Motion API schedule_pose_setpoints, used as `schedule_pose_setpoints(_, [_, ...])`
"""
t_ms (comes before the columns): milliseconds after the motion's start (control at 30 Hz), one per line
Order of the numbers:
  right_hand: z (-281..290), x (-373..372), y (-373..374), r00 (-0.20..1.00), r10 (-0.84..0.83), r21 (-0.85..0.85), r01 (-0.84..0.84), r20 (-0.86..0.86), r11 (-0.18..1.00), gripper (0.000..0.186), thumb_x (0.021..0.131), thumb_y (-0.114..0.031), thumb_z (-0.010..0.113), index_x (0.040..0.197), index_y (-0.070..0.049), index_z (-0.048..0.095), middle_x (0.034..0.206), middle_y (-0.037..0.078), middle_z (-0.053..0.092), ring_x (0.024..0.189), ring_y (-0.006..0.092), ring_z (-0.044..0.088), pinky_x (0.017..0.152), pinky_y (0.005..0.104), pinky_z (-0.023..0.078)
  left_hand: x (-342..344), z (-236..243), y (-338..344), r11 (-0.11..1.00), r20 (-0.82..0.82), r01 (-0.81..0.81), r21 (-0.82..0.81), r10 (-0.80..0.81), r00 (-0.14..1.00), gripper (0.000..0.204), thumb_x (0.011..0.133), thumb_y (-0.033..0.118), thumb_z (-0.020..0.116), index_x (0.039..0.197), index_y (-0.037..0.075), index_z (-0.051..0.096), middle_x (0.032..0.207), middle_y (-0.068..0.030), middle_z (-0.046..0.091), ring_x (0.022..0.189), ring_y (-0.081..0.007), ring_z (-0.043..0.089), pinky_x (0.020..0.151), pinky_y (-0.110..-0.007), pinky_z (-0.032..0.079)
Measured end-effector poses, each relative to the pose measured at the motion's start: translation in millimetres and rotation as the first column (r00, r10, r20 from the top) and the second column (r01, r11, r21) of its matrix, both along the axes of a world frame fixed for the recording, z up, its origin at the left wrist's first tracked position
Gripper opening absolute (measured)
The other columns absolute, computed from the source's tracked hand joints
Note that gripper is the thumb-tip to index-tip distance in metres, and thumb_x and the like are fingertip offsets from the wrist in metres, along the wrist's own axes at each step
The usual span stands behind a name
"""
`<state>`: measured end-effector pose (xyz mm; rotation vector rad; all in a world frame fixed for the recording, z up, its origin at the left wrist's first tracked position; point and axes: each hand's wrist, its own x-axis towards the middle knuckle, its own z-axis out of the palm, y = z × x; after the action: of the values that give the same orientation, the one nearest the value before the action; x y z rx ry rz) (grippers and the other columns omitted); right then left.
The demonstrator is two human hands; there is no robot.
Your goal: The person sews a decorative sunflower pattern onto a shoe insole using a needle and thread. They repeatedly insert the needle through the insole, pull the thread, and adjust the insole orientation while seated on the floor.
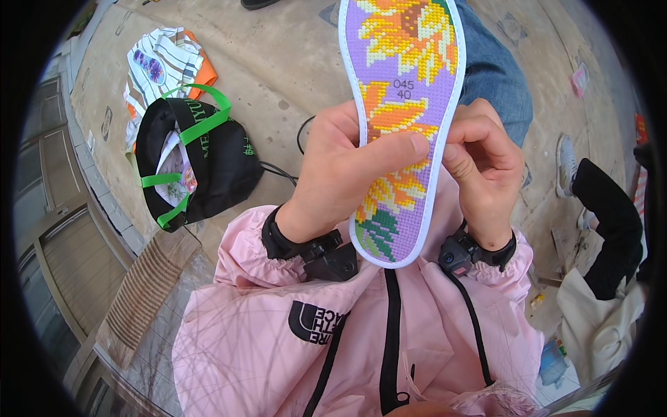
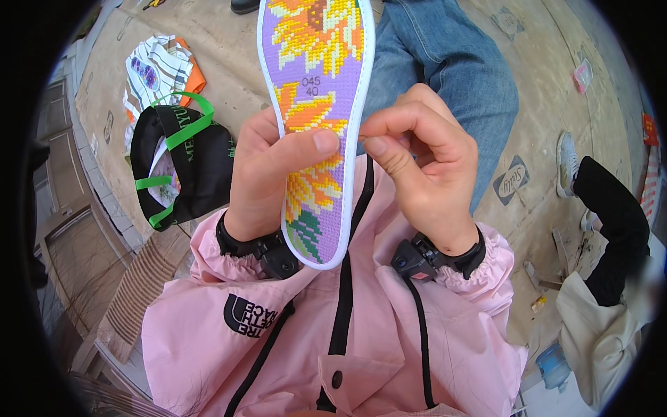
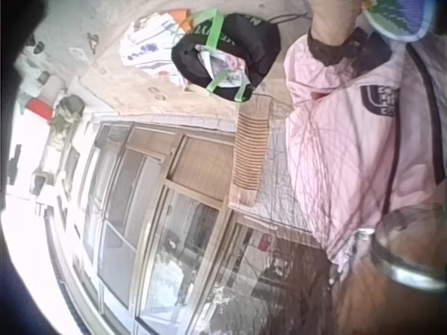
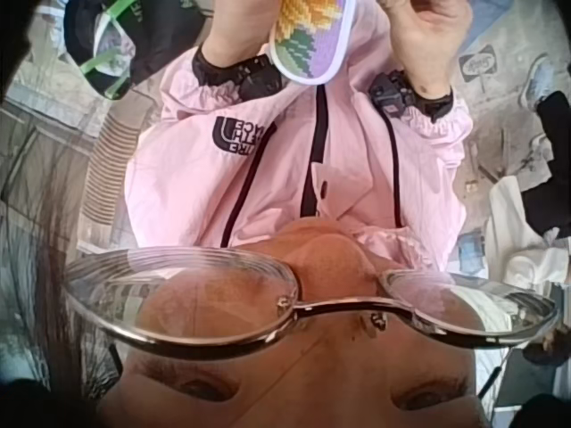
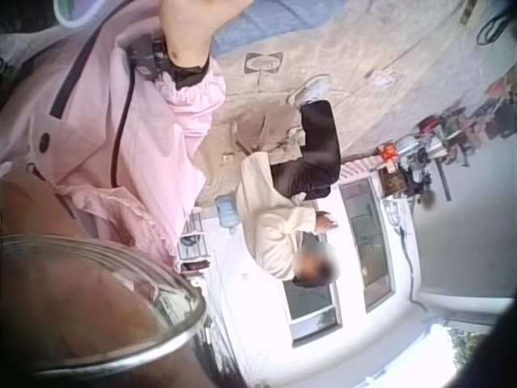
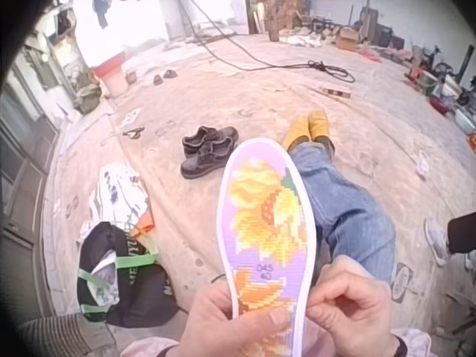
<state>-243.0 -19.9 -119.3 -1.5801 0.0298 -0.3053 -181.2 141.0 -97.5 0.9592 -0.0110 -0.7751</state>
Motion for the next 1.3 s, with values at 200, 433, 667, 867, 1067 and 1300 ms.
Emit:
schedule_pose_setpoints(200, [-1.6, -0.4, -0.6, 1.0, 0.014, -0.008, -0.013, 0.005, 1.0, 0.006, 0.082, 0.004, 0.068, 0.087, 0.002, 0.065, 0.082, 0.0, 0.051, 0.072, 0.007, 0.047, 0.064, 0.019, 0.037, -0.4, 0.1, 0.2, 1.0, -0.009, 0.006, -0.002, -0.006, 1.0, 0.021, 0.084, 0.007, 0.061, 0.101, -0.005, 0.061, 0.077, -0.0123, 0.066, 0.058, -0.0177, 0.063, 0.053, -0.028, 0.05])
schedule_pose_setpoints(433, [-0.5, -0.7, 2.5, 1.0, 0.03, 0.05, -0.03, 0.004, 0.998, 0.006, 0.083, 0.002, 0.068, 0.088, 0.002, 0.065, 0.082, 0.0, 0.051, 0.072, 0.0068, 0.044, 0.066, 0.0197, 0.035, -0.4, -1.2, -0.1, 0.999, -0.049, -0.02, -0.026, 0.018, 0.999, 0.025, 0.083, 0.007, 0.062, 0.105, -0.004, 0.061, 0.086, -0.0095, 0.067, 0.066, -0.0139, 0.064, 0.059, -0.025, 0.051])
schedule_pose_setpoints(667, [0.4, -0.9, 3.7, 0.999, 0.044, 0.069, -0.045, 0.016, 0.997, 0.005, 0.084, 0.002, 0.067, 0.087, 0.002, 0.063, 0.082, 0.0, 0.05, 0.071, 0.0069, 0.044, 0.064, 0.0199, 0.035, 0.6, -1.4, 1.0, 0.998, -0.091, 0.024, -0.066, -0.03, 0.995, 0.025, 0.083, 0.008, 0.064, 0.104, -0.004, 0.061, 0.085, -0.0092, 0.066, 0.066, -0.0137, 0.063, 0.059, -0.025, 0.05])
schedule_pose_setpoints(867, [0.3, 0.5, 2.9, 0.998, 0.057, 0.063, -0.059, 0.032, 0.996, 0.006, 0.082, 0.004, 0.066, 0.084, 0.001, 0.062, 0.082, 0.0, 0.05, 0.07, 0.0068, 0.044, 0.063, 0.0199, 0.035, 0.6, -1.4, 1.4, 0.996, -0.104, 0.043, -0.078, -0.051, 0.993, 0.024, 0.082, 0.008, 0.063, 0.102, -0.005, 0.061, 0.085, -0.0095, 0.066, 0.066, -0.0144, 0.063, 0.06, -0.025, 0.049])
schedule_pose_setpoints(1067, [-0.4, -0.2, 3.5, 0.998, 0.061, 0.116, -0.062, 0.014, 0.991, 0.006, 0.082, 0.005, 0.066, 0.083, 0.001, 0.062, 0.082, 0.0, 0.05, 0.07, 0.0069, 0.044, 0.063, 0.0196, 0.035, 2.5, -3.1, 4.3, 0.989, -0.15, 0.065, -0.132, -0.084, 0.985, 0.024, 0.082, 0.006, 0.066, 0.104, -0.003, 0.063, 0.093, -0.0068, 0.067, 0.078, -0.0116, 0.063, 0.07, -0.025, 0.049])
schedule_pose_setpoints(1300, [-3.9, 0.6, 4.0, 0.995, 0.083, 0.15, -0.091, 0.06, 0.985, 0.006, 0.083, 0.005, 0.066, 0.085, 0.0, 0.062, 0.084, 0.001, 0.052, 0.072, 0.0071, 0.046, 0.064, 0.0195, 0.036, 4.1, -2.3, 7.3, 0.976, -0.169, 0.112, -0.184, -0.144, 0.975, 0.025, 0.082, 0.006, 0.068, 0.106, -0.002, 0.064, 0.097, -0.0047, 0.067, 0.084, -0.0102, 0.063, 0.075, -0.024, 0.049])
